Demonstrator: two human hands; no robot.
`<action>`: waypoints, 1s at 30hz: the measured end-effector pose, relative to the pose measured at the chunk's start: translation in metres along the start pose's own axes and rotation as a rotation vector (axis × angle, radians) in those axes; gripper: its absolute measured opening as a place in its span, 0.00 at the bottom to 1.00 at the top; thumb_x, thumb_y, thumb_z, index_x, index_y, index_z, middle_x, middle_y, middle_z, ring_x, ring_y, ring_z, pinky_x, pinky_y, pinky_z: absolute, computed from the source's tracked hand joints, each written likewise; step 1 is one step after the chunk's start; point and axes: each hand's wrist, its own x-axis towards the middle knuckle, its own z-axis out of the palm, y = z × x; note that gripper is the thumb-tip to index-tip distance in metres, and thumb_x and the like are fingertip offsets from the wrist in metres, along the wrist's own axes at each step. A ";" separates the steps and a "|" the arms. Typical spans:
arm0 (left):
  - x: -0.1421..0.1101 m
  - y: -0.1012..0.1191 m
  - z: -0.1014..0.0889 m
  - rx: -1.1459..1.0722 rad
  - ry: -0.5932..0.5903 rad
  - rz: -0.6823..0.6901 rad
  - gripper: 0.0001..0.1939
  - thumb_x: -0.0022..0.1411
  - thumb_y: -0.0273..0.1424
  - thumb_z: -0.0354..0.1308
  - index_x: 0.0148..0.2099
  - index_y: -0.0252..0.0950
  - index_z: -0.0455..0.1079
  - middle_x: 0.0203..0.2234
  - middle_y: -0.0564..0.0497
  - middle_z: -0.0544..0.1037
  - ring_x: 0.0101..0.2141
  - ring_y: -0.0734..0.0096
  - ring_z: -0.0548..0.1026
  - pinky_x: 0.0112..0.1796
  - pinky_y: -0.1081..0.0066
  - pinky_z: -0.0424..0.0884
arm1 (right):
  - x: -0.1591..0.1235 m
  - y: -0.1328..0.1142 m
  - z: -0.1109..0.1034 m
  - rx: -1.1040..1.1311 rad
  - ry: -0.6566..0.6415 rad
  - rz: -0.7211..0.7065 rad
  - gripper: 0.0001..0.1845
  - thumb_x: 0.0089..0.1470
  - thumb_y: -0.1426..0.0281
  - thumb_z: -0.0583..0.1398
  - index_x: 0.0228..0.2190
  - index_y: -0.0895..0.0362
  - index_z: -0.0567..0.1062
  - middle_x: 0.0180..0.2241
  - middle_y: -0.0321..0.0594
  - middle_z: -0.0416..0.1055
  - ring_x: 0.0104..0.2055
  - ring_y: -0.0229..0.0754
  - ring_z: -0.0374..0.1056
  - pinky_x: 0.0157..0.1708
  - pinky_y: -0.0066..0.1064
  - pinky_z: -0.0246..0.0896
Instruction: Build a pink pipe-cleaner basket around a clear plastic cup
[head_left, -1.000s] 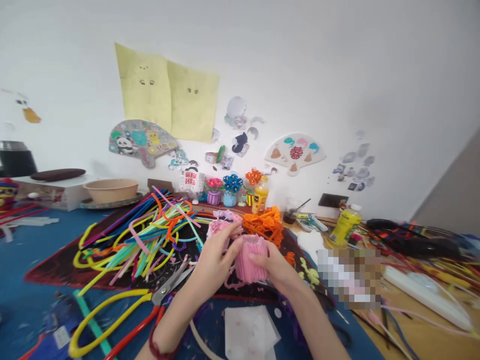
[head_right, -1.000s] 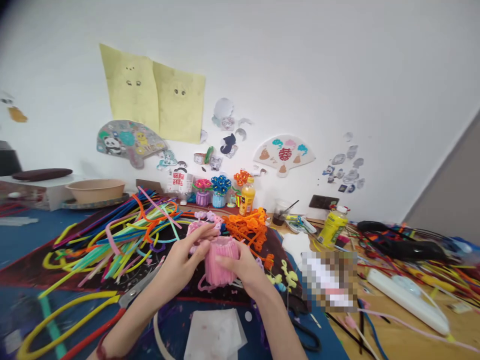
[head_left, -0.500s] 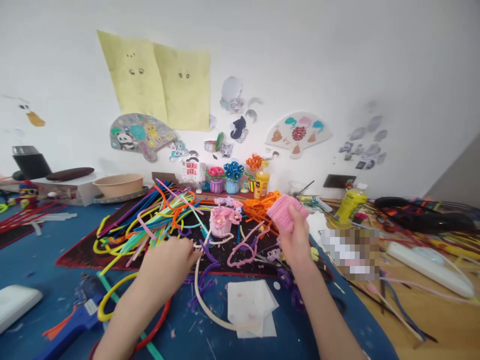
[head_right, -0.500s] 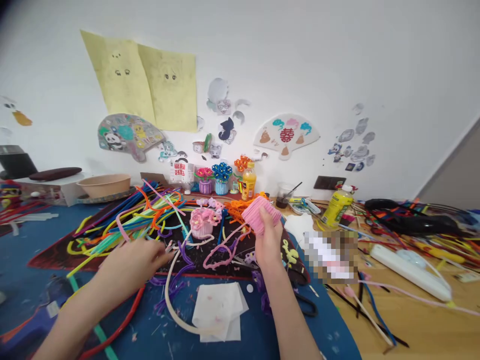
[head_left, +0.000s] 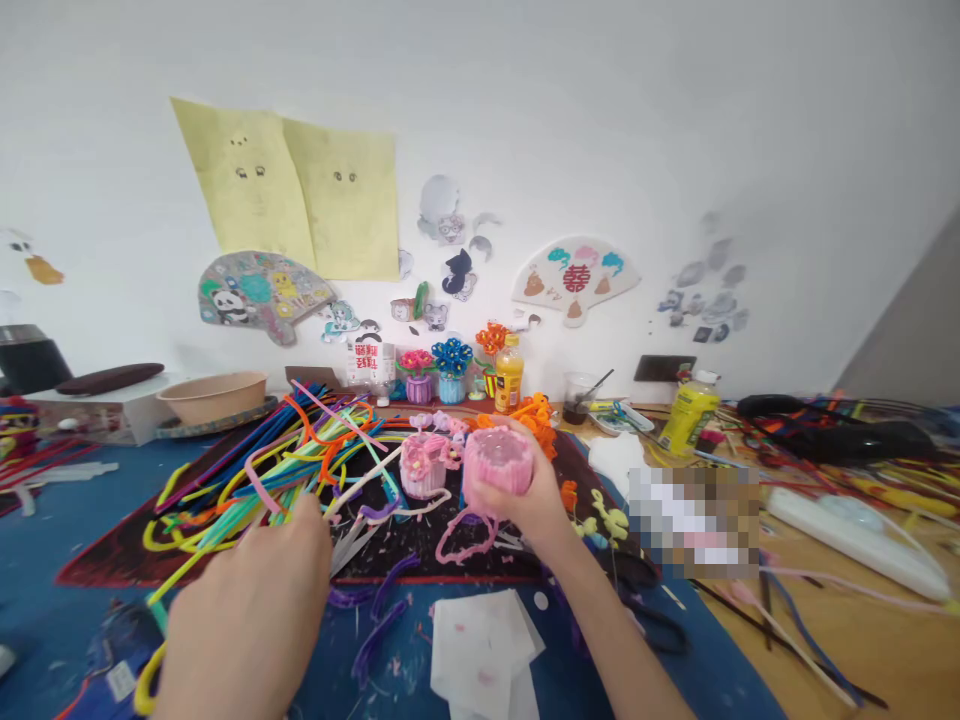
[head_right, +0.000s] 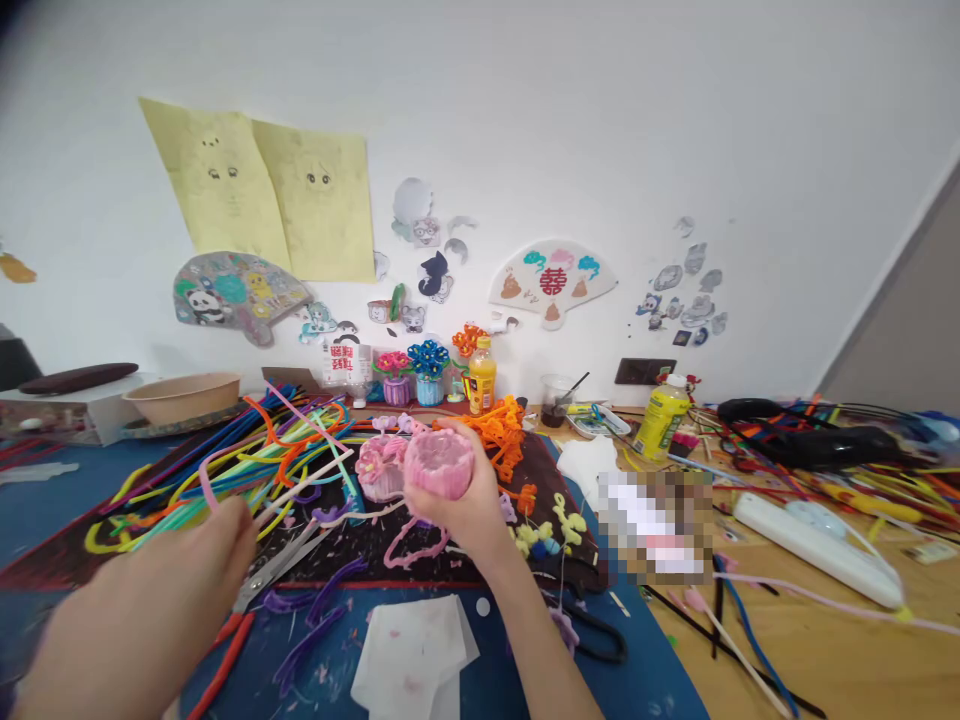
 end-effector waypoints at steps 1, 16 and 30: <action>-0.001 -0.002 -0.005 -0.001 0.066 -0.051 0.14 0.68 0.31 0.42 0.39 0.38 0.69 0.25 0.42 0.80 0.27 0.47 0.81 0.23 0.66 0.59 | -0.002 -0.001 0.001 -0.073 -0.055 -0.030 0.42 0.30 0.73 0.74 0.49 0.52 0.69 0.49 0.40 0.71 0.49 0.48 0.70 0.52 0.39 0.65; 0.061 0.035 -0.016 -0.909 0.435 0.922 0.12 0.66 0.29 0.53 0.35 0.42 0.78 0.30 0.51 0.77 0.34 0.66 0.72 0.37 0.68 0.64 | -0.008 -0.022 0.001 -0.293 -0.591 -0.271 0.34 0.37 0.68 0.74 0.48 0.52 0.71 0.50 0.41 0.68 0.53 0.50 0.67 0.55 0.40 0.61; 0.044 0.019 0.015 -0.856 0.564 0.993 0.15 0.65 0.17 0.49 0.40 0.41 0.71 0.37 0.54 0.76 0.37 0.71 0.71 0.38 0.69 0.63 | -0.017 -0.032 0.001 -0.367 -0.547 -0.351 0.31 0.43 0.81 0.65 0.48 0.54 0.65 0.46 0.39 0.67 0.48 0.43 0.67 0.52 0.32 0.59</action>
